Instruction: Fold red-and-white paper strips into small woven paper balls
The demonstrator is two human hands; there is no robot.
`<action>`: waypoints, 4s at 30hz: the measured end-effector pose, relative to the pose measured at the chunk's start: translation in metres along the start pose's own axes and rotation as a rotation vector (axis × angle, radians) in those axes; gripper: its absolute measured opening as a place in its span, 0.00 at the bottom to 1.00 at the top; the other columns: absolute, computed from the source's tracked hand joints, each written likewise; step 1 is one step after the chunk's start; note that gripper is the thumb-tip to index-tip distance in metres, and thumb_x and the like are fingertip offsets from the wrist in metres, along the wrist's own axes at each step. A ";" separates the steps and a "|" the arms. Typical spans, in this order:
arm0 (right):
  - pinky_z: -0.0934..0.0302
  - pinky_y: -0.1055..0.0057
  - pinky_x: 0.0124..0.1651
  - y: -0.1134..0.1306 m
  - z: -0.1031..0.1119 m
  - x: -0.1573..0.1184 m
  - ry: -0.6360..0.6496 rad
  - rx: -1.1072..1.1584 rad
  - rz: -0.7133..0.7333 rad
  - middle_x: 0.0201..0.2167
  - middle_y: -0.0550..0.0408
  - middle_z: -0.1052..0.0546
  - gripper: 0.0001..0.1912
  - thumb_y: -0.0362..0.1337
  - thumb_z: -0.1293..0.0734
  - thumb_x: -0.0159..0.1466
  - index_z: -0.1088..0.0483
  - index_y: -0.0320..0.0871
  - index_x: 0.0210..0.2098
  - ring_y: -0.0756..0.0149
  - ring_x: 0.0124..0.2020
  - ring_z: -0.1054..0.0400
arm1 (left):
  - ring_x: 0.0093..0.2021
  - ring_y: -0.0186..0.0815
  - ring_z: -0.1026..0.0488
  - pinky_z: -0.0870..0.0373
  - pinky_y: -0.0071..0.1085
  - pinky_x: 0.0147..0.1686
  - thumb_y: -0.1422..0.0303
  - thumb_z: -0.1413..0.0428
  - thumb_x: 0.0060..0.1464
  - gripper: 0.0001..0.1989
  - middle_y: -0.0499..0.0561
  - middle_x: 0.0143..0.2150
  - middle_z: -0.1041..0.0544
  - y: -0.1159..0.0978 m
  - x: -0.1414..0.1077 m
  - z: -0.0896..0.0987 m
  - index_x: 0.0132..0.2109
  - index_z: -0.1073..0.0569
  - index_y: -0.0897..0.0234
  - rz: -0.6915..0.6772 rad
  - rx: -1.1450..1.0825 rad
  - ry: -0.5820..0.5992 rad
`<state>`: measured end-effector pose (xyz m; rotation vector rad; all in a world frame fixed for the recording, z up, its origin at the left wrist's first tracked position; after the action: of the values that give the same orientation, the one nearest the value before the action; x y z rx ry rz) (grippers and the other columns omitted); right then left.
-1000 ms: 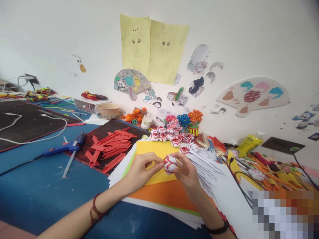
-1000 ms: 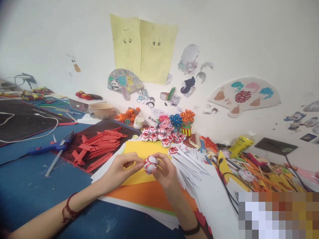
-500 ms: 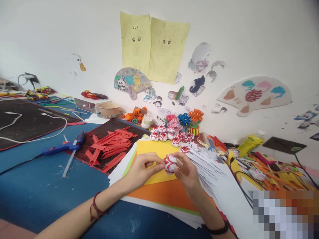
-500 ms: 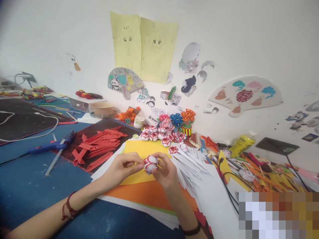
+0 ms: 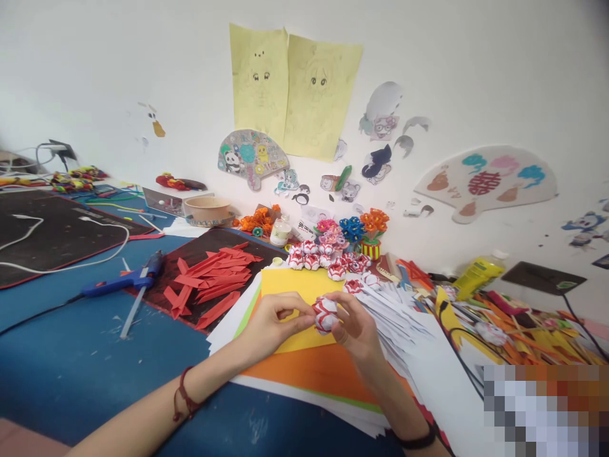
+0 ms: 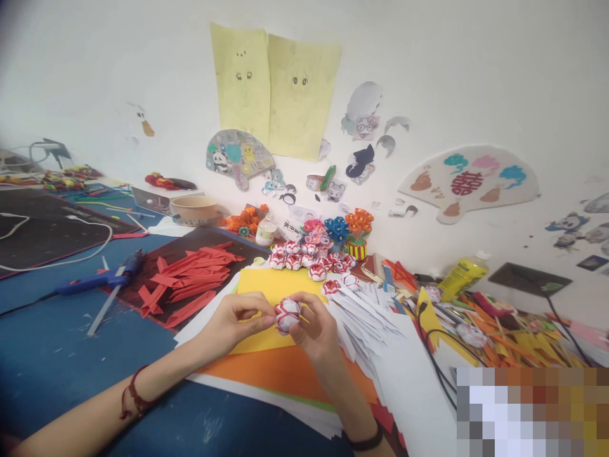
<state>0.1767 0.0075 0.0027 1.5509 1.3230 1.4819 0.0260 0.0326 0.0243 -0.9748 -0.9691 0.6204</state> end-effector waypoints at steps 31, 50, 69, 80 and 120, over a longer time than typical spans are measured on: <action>0.31 0.60 0.44 -0.016 -0.002 0.000 0.078 0.026 -0.229 0.47 0.47 0.24 0.26 0.49 0.30 0.62 0.34 0.47 0.55 0.59 0.41 0.26 | 0.34 0.34 0.32 0.37 0.31 0.35 0.71 0.46 0.62 0.09 0.54 0.32 0.23 -0.024 -0.012 -0.002 0.39 0.20 0.66 -0.351 0.378 0.004; 0.33 0.63 0.46 -0.004 -0.003 0.003 0.092 -0.033 -0.075 0.50 0.48 0.25 0.24 0.45 0.27 0.60 0.33 0.49 0.54 0.60 0.44 0.28 | 0.26 0.28 0.38 0.46 0.26 0.26 0.66 0.44 0.61 0.09 0.48 0.30 0.24 -0.016 -0.007 0.009 0.36 0.21 0.64 -0.100 0.308 -0.113; 0.33 0.61 0.49 -0.001 -0.003 0.002 0.089 -0.046 -0.058 0.50 0.49 0.25 0.22 0.42 0.27 0.60 0.32 0.49 0.52 0.59 0.47 0.29 | 0.23 0.26 0.44 0.48 0.26 0.24 0.65 0.43 0.59 0.10 0.46 0.27 0.25 -0.005 -0.007 0.008 0.34 0.21 0.65 -0.006 0.308 -0.099; 0.32 0.58 0.50 -0.003 -0.003 0.000 0.107 -0.086 -0.062 0.53 0.49 0.28 0.21 0.40 0.28 0.61 0.32 0.49 0.53 0.58 0.48 0.29 | 0.24 0.27 0.41 0.47 0.25 0.24 0.66 0.45 0.58 0.09 0.46 0.27 0.26 -0.007 -0.007 0.006 0.34 0.23 0.65 -0.021 0.372 -0.053; 0.32 0.64 0.45 -0.006 -0.003 0.000 0.131 -0.122 -0.010 0.54 0.49 0.29 0.20 0.40 0.29 0.62 0.31 0.50 0.53 0.60 0.46 0.30 | 0.24 0.27 0.46 0.50 0.27 0.24 0.61 0.39 0.54 0.12 0.49 0.27 0.28 0.004 -0.001 0.005 0.34 0.19 0.67 0.044 0.083 0.027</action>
<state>0.1721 0.0088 -0.0019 1.3889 1.2853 1.6503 0.0214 0.0358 0.0211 -0.9304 -0.8932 0.6772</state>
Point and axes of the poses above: each hand's wrist, its own x-axis towards the middle knuckle, its own z-axis out of the back of the hand, y = z × x, the point moved 6 cm from there along x, towards the middle knuckle
